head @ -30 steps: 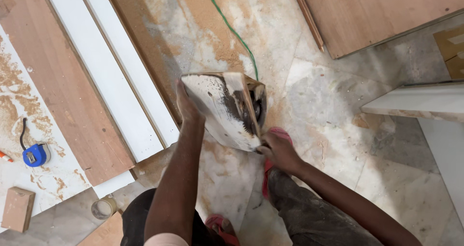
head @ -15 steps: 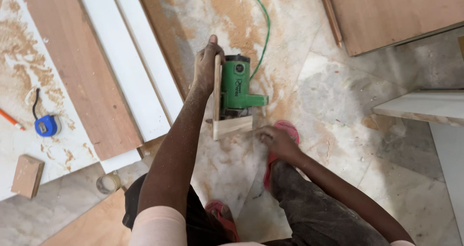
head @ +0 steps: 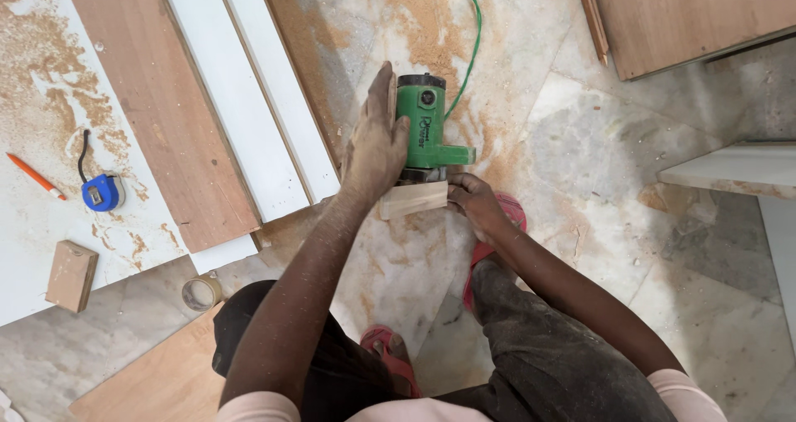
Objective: The person aligns and fits white and brown wooden strips together on a workbench. They use a hammer to tap the pieces into place, measure with a tape measure, and adjust the alignment of the components.
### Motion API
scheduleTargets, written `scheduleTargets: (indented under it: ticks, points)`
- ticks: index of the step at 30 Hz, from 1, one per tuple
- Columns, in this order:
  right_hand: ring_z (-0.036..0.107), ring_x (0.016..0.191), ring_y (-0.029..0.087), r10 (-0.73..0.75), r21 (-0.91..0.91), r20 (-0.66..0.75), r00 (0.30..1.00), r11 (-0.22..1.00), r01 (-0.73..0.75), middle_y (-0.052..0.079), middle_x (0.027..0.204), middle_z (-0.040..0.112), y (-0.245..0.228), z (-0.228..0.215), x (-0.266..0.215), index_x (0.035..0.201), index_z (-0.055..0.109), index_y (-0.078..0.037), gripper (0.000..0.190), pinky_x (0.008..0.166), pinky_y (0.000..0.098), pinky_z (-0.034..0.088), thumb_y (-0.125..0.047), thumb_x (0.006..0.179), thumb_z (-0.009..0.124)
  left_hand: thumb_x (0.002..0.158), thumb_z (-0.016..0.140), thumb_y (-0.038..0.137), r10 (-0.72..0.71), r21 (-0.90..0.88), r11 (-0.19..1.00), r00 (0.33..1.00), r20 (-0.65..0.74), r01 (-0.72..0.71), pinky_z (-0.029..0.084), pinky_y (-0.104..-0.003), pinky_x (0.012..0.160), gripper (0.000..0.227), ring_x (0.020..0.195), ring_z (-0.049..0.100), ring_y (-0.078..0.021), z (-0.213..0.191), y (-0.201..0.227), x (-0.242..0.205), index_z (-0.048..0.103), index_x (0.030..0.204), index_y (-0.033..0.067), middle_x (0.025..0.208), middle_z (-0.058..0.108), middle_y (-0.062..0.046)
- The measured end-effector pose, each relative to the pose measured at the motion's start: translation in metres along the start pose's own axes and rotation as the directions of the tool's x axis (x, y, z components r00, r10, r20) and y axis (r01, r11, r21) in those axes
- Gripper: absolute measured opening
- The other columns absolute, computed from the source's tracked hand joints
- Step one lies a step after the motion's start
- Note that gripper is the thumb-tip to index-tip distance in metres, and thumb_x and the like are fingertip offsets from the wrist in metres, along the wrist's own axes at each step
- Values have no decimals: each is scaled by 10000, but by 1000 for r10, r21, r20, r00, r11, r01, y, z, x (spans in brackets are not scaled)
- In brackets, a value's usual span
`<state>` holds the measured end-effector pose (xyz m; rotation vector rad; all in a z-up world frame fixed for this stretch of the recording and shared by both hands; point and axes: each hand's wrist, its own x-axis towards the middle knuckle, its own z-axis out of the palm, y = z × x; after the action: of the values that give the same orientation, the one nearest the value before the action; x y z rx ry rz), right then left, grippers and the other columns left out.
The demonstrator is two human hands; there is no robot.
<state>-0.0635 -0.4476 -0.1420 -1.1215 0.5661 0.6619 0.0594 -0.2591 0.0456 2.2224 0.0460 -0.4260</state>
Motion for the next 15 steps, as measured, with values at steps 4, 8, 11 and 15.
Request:
scheduleTargets:
  ticks: [4, 8, 11, 15]
  points:
    - [675, 925, 125, -17, -59, -72, 997, 998, 12, 60, 1051, 724, 7, -9, -3, 1138, 669, -1, 228, 838, 300, 565, -181, 1001, 635, 1026, 555, 234, -20, 105, 994, 992, -128, 34, 397, -506, 1154, 622, 1383, 516, -363, 7, -1, -9, 299, 1582, 124, 1502, 516, -201]
    - [672, 908, 123, -18, 7, -61, 998, 1000, 18, 60, 1035, 705, -1, -5, -4, 1116, 655, -15, 201, 804, 288, 564, -184, 1007, 642, 1020, 551, 230, -9, 64, 998, 988, -153, 19, 405, -494, 1138, 601, 1362, 535, -359, 7, -2, -10, 337, 1571, 123, 1484, 541, -195]
    - [657, 868, 123, -71, -53, -64, 995, 996, 68, 66, 1005, 694, 1, -5, -3, 1099, 652, -25, 177, 772, 284, 552, -175, 1005, 645, 1014, 561, 235, -13, 45, 999, 987, -160, 20, 405, -503, 1137, 606, 1357, 533, -368, 7, -3, -12, 347, 1570, 126, 1477, 544, -199]
    - [636, 832, 120, -215, -87, 15, 976, 973, 216, 61, 956, 675, 4, -7, 1, 1049, 632, 4, 158, 765, 281, 551, -151, 1023, 641, 1027, 556, 239, -13, 34, 999, 989, -150, 18, 407, -500, 1145, 596, 1370, 531, -357, 5, 0, -11, 346, 1573, 122, 1477, 543, -195]
